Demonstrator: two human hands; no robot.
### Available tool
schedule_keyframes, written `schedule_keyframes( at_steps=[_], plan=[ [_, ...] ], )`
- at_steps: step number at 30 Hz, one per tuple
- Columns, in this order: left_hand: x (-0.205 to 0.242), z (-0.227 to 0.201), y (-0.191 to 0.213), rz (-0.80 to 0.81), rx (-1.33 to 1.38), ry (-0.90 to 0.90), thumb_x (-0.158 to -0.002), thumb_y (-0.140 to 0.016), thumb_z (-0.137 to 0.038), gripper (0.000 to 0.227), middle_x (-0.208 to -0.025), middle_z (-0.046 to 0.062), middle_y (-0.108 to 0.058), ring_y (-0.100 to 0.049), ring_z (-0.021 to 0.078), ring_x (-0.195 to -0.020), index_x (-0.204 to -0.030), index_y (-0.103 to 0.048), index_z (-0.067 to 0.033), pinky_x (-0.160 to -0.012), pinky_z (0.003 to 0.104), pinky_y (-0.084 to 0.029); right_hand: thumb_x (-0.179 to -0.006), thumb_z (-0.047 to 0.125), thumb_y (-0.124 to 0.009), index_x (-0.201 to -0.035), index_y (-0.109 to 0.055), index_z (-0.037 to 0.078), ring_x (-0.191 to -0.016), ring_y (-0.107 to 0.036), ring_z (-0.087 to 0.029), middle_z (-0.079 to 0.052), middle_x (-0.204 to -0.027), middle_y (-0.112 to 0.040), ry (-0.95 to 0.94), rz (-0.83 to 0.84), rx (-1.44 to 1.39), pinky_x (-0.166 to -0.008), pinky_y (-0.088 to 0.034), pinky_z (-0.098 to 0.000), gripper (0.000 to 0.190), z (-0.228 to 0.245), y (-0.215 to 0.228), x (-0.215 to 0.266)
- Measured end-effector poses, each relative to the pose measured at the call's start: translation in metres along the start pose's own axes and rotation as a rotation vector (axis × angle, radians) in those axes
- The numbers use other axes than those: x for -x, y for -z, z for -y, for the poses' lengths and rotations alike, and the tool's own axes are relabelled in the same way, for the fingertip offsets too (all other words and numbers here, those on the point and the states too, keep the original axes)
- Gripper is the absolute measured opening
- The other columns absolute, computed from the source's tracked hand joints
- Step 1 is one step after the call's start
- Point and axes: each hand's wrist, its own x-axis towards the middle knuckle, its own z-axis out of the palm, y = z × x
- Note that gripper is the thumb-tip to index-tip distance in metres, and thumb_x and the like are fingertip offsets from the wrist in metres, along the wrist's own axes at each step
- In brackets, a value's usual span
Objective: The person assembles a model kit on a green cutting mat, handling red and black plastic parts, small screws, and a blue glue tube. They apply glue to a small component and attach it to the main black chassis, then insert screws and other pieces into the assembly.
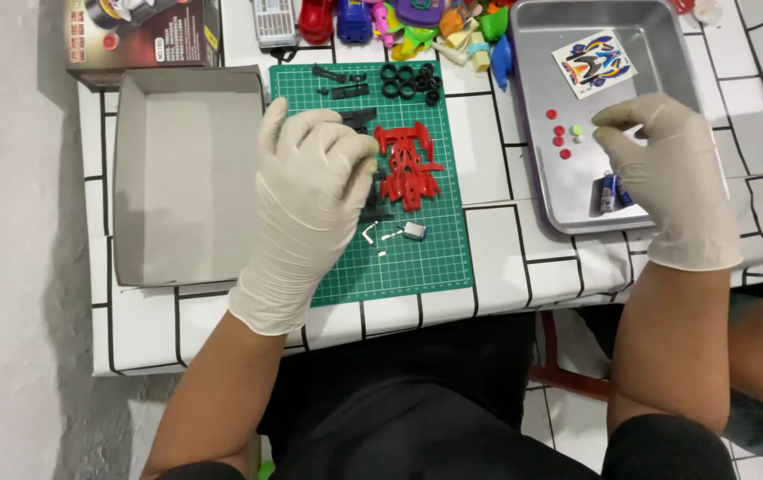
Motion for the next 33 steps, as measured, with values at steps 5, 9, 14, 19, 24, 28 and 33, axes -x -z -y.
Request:
schedule_keyframes(
  at_steps=[5, 9, 14, 19, 24, 28, 33],
  plan=[
    [-0.027, -0.038, -0.022, 0.082, 0.027, -0.062, -0.098, -0.073, -0.017, 0.005, -0.093, 0.001, -0.068, -0.061, 0.0271, -0.103, -0.095, -0.070, -0.0140, -0.116, 0.056, -0.033, -0.096, 0.015, -0.063, -0.118, -0.075, 0.005, -0.072, -0.062, -0.031, -0.012, -0.125, -0.069, -0.264, 0.218, 0.178, -0.074, -0.051, -0.0426, 0.027, -0.004, -0.020, -0.014],
    [-0.037, -0.056, -0.044, 0.086, 0.007, -0.120, -0.100, -0.068, -0.019, 0.007, -0.091, 0.001, -0.062, -0.059, 0.0260, -0.104, -0.094, -0.070, -0.0156, -0.116, 0.054, -0.034, -0.095, 0.013, -0.062, -0.111, -0.075, 0.007, -0.051, -0.055, -0.029, -0.010, -0.113, -0.063, -0.332, 0.219, 0.120, -0.040, -0.049, -0.0438, 0.022, -0.018, -0.032, -0.020],
    [-0.035, -0.055, -0.042, 0.090, 0.067, -0.071, -0.099, -0.069, -0.019, 0.007, -0.091, 0.001, -0.064, -0.060, 0.0261, -0.105, -0.094, -0.067, -0.0150, -0.116, 0.055, -0.034, -0.097, 0.009, -0.064, -0.092, -0.066, 0.006, -0.046, -0.047, -0.025, -0.009, -0.096, -0.058, -0.403, 0.226, -0.060, -0.034, -0.044, -0.0395, 0.006, -0.004, -0.022, -0.022],
    [-0.024, -0.039, -0.024, 0.081, 0.116, 0.019, -0.099, -0.068, -0.019, 0.005, -0.094, -0.002, -0.071, -0.061, 0.0248, -0.104, -0.097, -0.071, -0.0152, -0.115, 0.051, -0.031, -0.095, 0.011, -0.067, -0.090, -0.068, 0.011, -0.054, -0.044, -0.015, -0.003, -0.070, -0.053, -0.351, 0.215, -0.077, -0.045, -0.034, -0.0319, 0.005, -0.029, -0.034, -0.037],
    [-0.001, -0.027, -0.006, -0.050, 0.142, 0.181, -0.097, -0.072, -0.006, 0.009, -0.100, 0.003, -0.069, -0.062, 0.0292, -0.106, -0.103, -0.067, -0.0103, -0.115, 0.055, -0.035, -0.093, 0.010, -0.057, -0.100, -0.073, 0.014, -0.056, -0.039, -0.018, -0.005, -0.076, -0.056, -0.386, 0.228, -0.043, -0.050, -0.033, -0.0320, 0.018, -0.044, -0.046, -0.045],
    [0.025, -0.006, -0.024, -0.111, 0.185, 0.276, -0.095, -0.077, -0.006, 0.016, -0.100, 0.001, -0.066, -0.059, 0.0254, -0.115, -0.107, -0.071, -0.0146, -0.118, 0.050, -0.028, -0.088, 0.012, -0.079, -0.109, -0.079, 0.017, -0.086, -0.071, -0.024, -0.005, -0.091, -0.074, -0.244, 0.130, 0.122, -0.075, -0.055, -0.0339, 0.021, -0.086, -0.067, -0.044],
    [0.033, 0.004, -0.023, -0.129, 0.205, 0.358, -0.093, -0.077, 0.001, 0.020, -0.102, 0.000, -0.068, -0.059, 0.0245, -0.116, -0.105, -0.072, -0.0140, -0.118, 0.049, -0.027, -0.088, 0.008, -0.080, -0.107, -0.079, 0.012, -0.093, -0.070, -0.029, -0.011, -0.098, -0.070, -0.146, 0.117, 0.100, -0.079, -0.056, -0.0386, 0.019, -0.074, -0.061, -0.044]
  ],
)
